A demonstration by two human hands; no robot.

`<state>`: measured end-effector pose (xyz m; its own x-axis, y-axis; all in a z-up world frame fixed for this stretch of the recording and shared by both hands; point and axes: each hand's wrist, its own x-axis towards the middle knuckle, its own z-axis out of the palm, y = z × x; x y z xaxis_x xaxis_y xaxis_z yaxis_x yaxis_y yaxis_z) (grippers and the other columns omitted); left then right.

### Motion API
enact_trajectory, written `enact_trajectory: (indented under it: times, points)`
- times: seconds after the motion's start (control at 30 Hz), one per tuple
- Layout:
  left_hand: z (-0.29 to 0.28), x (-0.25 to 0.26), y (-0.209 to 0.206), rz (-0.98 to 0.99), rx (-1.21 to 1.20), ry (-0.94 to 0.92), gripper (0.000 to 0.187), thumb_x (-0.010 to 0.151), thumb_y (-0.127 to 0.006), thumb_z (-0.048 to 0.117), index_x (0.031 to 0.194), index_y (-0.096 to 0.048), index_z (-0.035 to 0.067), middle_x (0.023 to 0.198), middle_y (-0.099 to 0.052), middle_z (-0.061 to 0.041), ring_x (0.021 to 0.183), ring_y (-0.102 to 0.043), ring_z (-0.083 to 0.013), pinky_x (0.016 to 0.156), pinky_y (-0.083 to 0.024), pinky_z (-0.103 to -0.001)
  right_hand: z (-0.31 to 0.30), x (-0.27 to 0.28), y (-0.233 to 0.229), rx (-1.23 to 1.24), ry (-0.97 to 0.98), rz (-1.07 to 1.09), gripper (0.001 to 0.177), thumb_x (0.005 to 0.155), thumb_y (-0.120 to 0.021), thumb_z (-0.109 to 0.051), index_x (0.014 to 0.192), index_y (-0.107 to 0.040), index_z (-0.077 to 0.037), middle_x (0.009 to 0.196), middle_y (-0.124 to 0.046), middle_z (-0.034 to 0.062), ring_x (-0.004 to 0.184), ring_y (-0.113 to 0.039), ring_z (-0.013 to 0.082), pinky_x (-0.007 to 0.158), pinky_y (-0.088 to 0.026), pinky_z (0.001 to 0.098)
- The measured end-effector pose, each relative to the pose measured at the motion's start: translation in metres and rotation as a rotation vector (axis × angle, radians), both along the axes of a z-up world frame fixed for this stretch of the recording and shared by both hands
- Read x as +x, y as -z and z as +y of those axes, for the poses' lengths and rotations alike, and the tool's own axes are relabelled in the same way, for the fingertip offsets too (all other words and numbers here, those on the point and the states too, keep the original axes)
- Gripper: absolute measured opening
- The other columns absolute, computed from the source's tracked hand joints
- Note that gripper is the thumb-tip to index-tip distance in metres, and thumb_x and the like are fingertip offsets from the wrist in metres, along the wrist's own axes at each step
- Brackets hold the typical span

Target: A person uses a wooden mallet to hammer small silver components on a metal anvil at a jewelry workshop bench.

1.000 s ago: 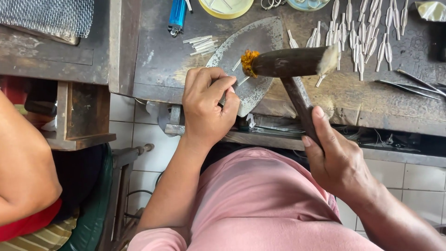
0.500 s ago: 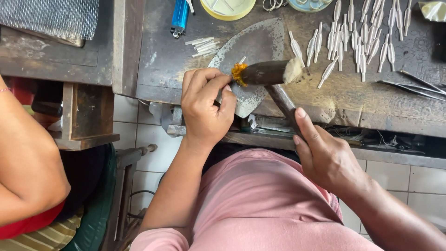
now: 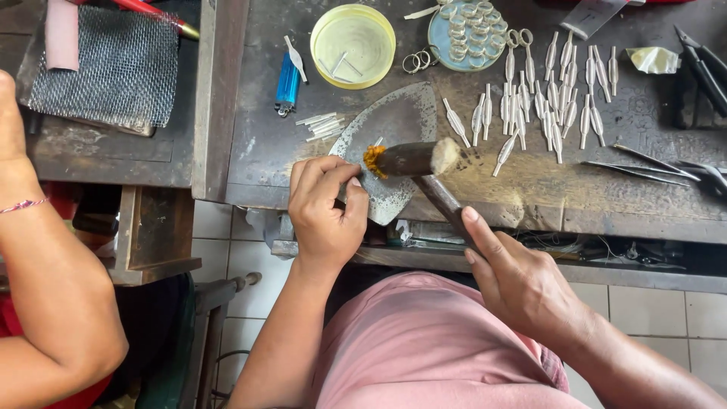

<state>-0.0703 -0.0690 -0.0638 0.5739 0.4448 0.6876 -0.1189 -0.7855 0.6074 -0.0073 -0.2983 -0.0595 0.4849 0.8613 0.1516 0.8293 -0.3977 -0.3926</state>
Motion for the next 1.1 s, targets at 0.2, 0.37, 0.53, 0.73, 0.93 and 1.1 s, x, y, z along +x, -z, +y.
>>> enact_trajectory:
  times: [0.2, 0.37, 0.53, 0.73, 0.93, 1.1]
  points:
    - [0.000, 0.002, -0.002, 0.007, 0.055, 0.039, 0.011, 0.069, -0.051, -0.007, 0.076, -0.060, -0.003, 0.076, -0.052, -0.011, 0.072, -0.047, -0.0268, 0.064, -0.042, -0.034, 0.002, 0.003, -0.003, 0.009, 0.034, 0.012, 0.055, 0.084, -0.050, -0.013, 0.134, -0.026, -0.007, 0.070, -0.049, 0.0065, 0.049, -0.047, 0.0236, 0.040, -0.041, 0.0361]
    - [-0.001, -0.004, -0.004, 0.073, 0.142, 0.087, 0.013, 0.071, -0.054, -0.001, 0.082, -0.061, -0.003, 0.080, -0.054, -0.012, 0.076, -0.048, -0.0280, 0.069, -0.042, -0.036, 0.001, 0.005, -0.003, -0.009, 0.052, 0.034, 0.057, 0.084, -0.049, -0.013, 0.135, -0.025, -0.005, 0.075, -0.053, 0.0088, 0.049, -0.048, 0.0256, 0.040, -0.040, 0.0363]
    - [0.000, -0.013, -0.008, 0.290, 0.364, 0.125, 0.024, 0.086, -0.054, 0.026, 0.096, -0.057, 0.004, 0.091, -0.053, -0.013, 0.082, -0.048, -0.0311, 0.070, -0.039, -0.042, -0.002, 0.002, -0.002, 0.111, 0.101, 0.120, 0.056, 0.083, -0.049, -0.012, 0.133, -0.027, -0.002, 0.102, -0.058, 0.0215, 0.074, -0.059, 0.0322, 0.064, -0.046, 0.0357]
    - [-0.002, -0.024, -0.017, 0.296, 0.440, 0.246, 0.026, 0.088, -0.050, 0.029, 0.087, -0.057, 0.004, 0.087, -0.054, -0.007, 0.081, -0.050, -0.0237, 0.086, -0.040, -0.049, -0.008, -0.001, 0.007, 0.105, 0.157, 0.164, 0.058, 0.082, -0.051, -0.014, 0.134, -0.028, -0.004, 0.085, -0.060, 0.0154, 0.063, -0.057, 0.0270, 0.059, -0.046, 0.0335]
    - [-0.004, -0.027, -0.014, 0.152, 0.322, 0.355, 0.015, 0.083, -0.060, 0.006, 0.068, -0.056, 0.004, 0.072, -0.055, -0.004, 0.071, -0.051, -0.0202, 0.087, -0.037, -0.040, -0.007, 0.001, 0.004, 0.094, 0.198, 0.202, 0.057, 0.081, -0.049, -0.017, 0.133, -0.029, -0.004, 0.100, -0.061, 0.0173, 0.076, -0.061, 0.0285, 0.067, -0.046, 0.0322]
    - [-0.002, -0.013, -0.004, 0.201, 0.157, 0.108, 0.010, 0.081, -0.060, 0.012, 0.072, -0.058, 0.008, 0.076, -0.052, -0.004, 0.078, -0.046, -0.0252, 0.079, -0.036, -0.041, -0.005, 0.002, 0.002, 0.079, 0.213, 0.229, 0.058, 0.081, -0.049, -0.019, 0.134, -0.028, -0.006, 0.096, -0.061, 0.0168, 0.077, -0.061, 0.0276, 0.070, -0.045, 0.0306]
